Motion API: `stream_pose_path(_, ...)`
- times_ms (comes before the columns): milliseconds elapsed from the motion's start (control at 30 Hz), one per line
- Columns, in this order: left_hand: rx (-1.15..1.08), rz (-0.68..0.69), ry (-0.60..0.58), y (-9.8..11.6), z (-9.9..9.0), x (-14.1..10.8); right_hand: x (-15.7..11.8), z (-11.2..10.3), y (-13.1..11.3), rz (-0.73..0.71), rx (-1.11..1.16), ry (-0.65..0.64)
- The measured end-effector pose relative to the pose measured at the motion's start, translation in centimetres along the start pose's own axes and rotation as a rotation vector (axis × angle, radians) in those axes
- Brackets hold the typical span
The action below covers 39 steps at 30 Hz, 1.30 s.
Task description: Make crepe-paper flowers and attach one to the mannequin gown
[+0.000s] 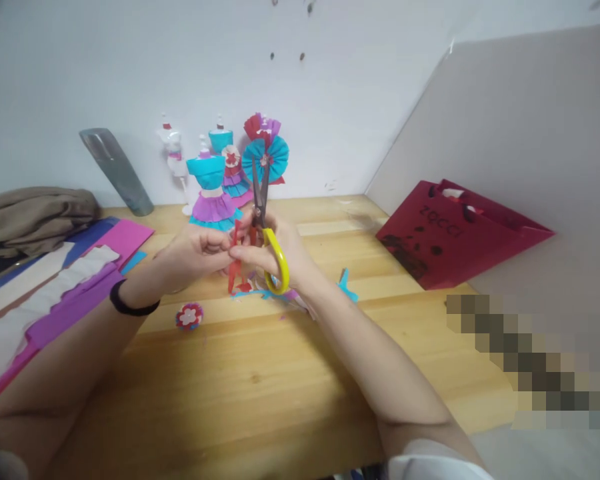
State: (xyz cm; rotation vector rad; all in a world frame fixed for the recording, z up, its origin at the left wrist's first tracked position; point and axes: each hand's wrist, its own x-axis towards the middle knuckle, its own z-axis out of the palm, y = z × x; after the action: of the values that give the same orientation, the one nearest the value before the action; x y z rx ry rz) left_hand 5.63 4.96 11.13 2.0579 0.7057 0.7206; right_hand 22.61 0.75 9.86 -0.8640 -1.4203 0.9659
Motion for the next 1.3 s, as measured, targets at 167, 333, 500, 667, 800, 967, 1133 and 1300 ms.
stream_pose_path(167,0.084,0.025,-0.093,0.1,-0.1,0.0,-0.1,-0.4,0.2,0.029,0.058,-0.004)
stream_pose_path(333,0.009,-0.045,-0.15,0.1,-0.2,0.1,0.0,-0.5,0.4,0.04,0.04,0.012)
stream_pose_path(500,-0.069,-0.068,-0.153,0.3,0.0,0.1,0.1,-0.6,-0.2,0.041,0.005,0.051)
stream_pose_path(667,-0.042,-0.052,-0.022,0.4,-0.9,0.0,-0.1,-0.6,-0.5,-0.015,-0.071,0.09)
stream_pose_path(800,-0.033,-0.152,-0.083,0.8,-1.8,-0.5,-0.2,-0.6,-0.1,-0.169,-0.21,0.105)
stream_pose_path(967,-0.503,-0.338,-0.252,0.9,-0.1,-0.7,-0.5,-0.6,0.0,-0.265,-0.383,0.073)
stream_pose_path(1133,-0.847,-0.548,-0.081,0.5,1.5,0.0,-0.8,-0.5,-0.6,-0.23,-0.452,0.044)
stream_pose_path(1300,-1.032,-0.652,0.079,0.7,1.6,0.2,-0.9,-0.7,-0.3,-0.327,-0.404,-0.009)
